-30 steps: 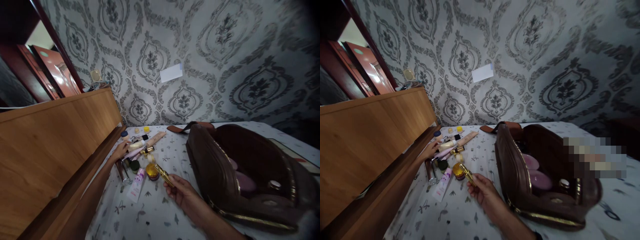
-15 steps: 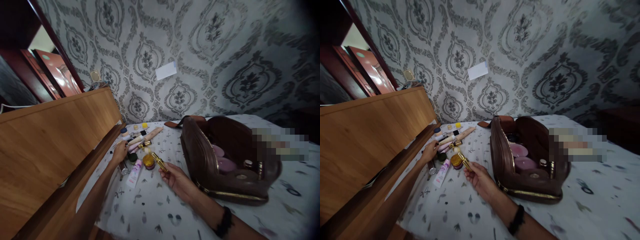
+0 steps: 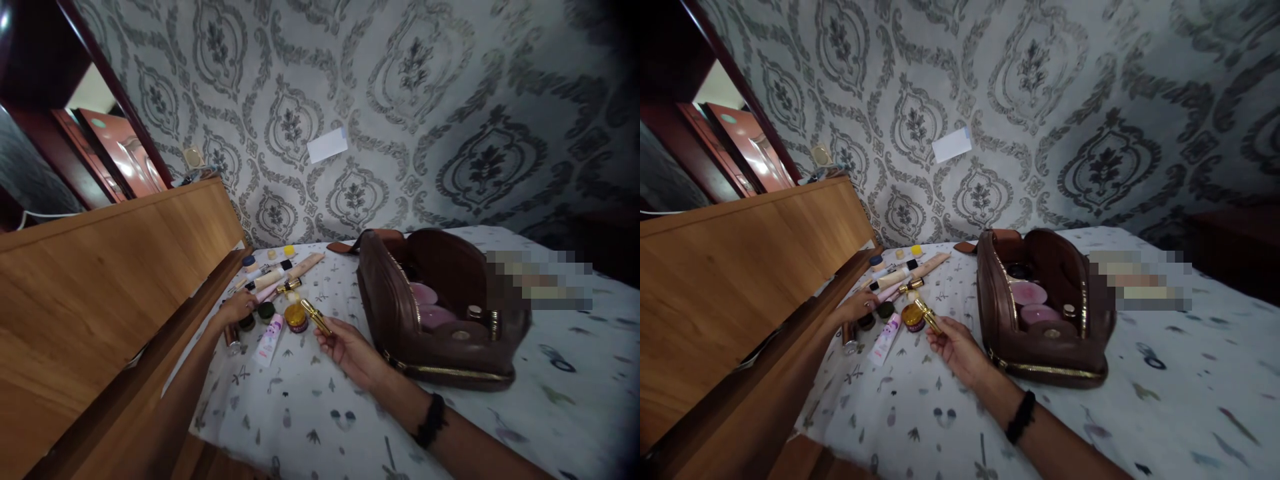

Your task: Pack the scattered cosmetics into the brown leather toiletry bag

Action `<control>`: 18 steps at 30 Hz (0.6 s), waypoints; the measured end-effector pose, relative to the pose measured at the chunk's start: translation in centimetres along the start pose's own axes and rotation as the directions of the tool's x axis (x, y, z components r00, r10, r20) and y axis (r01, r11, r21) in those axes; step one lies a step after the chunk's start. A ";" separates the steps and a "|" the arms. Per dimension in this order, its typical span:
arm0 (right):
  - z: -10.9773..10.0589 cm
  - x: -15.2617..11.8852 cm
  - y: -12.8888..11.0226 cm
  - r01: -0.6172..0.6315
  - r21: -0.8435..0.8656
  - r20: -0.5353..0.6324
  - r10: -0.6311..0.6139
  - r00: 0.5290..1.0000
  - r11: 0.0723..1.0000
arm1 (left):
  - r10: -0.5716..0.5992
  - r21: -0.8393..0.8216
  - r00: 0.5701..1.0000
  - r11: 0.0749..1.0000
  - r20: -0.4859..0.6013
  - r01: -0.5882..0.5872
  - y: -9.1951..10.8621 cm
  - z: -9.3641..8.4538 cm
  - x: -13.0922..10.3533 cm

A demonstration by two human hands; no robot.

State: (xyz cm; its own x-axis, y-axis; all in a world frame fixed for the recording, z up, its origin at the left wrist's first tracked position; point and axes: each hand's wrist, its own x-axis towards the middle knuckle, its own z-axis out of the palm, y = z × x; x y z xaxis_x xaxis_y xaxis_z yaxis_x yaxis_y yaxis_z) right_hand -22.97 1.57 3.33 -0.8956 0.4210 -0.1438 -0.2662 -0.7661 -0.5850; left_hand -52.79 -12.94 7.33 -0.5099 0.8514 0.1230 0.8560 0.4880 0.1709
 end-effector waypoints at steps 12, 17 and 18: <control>0.1 -0.1 -0.1 0.003 -0.040 0.006 -0.002 1.000 0.999 | -0.048 0.021 0.988 0.998 -0.148 0.052 1.2 -0.1 -3.1; 0.0 0.0 0.0 -0.015 -0.042 0.010 0.016 1.000 0.999 | -0.355 0.068 0.892 0.919 -0.281 0.388 -1.4 -2.1 -10.3; 0.0 0.0 0.0 -0.020 -0.041 0.011 0.020 1.000 0.999 | -0.406 0.069 0.870 0.895 -0.280 0.440 -2.0 -2.3 -11.9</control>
State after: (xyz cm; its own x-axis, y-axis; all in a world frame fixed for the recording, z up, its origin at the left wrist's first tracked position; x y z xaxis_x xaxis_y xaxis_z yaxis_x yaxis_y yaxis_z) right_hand -22.98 1.59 3.33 -0.9045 0.4002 -0.1473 -0.2334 -0.7536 -0.6145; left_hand -48.66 -24.50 7.73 -0.8149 0.4891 0.3111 0.5481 0.8247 0.1392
